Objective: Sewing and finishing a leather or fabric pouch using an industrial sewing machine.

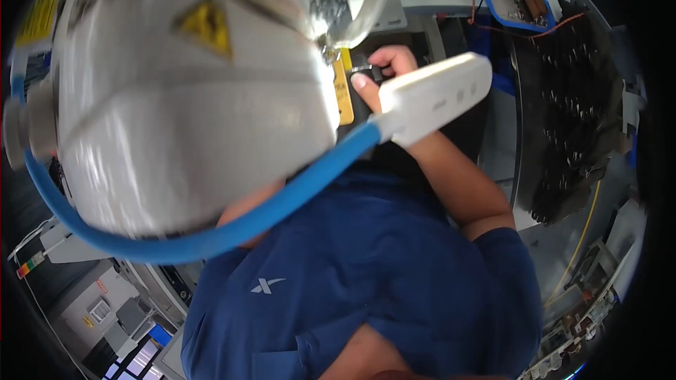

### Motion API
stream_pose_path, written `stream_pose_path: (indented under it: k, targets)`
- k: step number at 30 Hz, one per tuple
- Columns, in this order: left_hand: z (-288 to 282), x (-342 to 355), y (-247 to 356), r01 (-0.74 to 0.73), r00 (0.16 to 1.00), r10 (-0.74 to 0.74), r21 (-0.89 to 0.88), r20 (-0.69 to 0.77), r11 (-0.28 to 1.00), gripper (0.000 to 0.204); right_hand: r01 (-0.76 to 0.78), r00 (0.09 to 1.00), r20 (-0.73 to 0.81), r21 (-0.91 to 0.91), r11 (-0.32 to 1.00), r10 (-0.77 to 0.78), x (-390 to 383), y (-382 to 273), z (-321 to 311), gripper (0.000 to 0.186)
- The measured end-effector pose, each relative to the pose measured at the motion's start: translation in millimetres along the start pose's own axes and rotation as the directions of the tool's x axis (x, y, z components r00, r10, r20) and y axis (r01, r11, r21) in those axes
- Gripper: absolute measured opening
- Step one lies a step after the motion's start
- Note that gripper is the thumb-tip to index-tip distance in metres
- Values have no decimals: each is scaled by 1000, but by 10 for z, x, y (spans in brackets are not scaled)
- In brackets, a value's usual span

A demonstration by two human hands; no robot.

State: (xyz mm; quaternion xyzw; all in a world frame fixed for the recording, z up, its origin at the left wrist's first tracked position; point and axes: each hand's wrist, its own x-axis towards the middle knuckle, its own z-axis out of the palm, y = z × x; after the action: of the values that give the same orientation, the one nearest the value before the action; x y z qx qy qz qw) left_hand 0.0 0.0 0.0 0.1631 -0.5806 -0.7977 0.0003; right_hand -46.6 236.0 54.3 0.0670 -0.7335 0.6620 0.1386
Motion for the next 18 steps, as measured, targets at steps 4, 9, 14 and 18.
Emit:
stream_pose_path:
  k: [4, 9, 14, 18]
  targets:
    - [601, -262, 370, -240, 967, 196, 338, 160, 910, 21, -246, 959, 132, -41, 968, 250, -235, -104, -290, 33]
    - [586, -556, 469, -141, 973, 24, 514, 228, 846, 44, -201, 923, 285, -216, 955, 259, -484, -396, -301, 43]
    - [550, -574, 364, -16, 964, -69, 313, 257, 950, 47, -407, 874, 257, -75, 911, 412, -576, -392, -266, 42]
    - [527, -575, 406, 28, 976, -76, 229, 204, 973, 47, -431, 865, 286, 1, 902, 413, -551, -411, -290, 39]
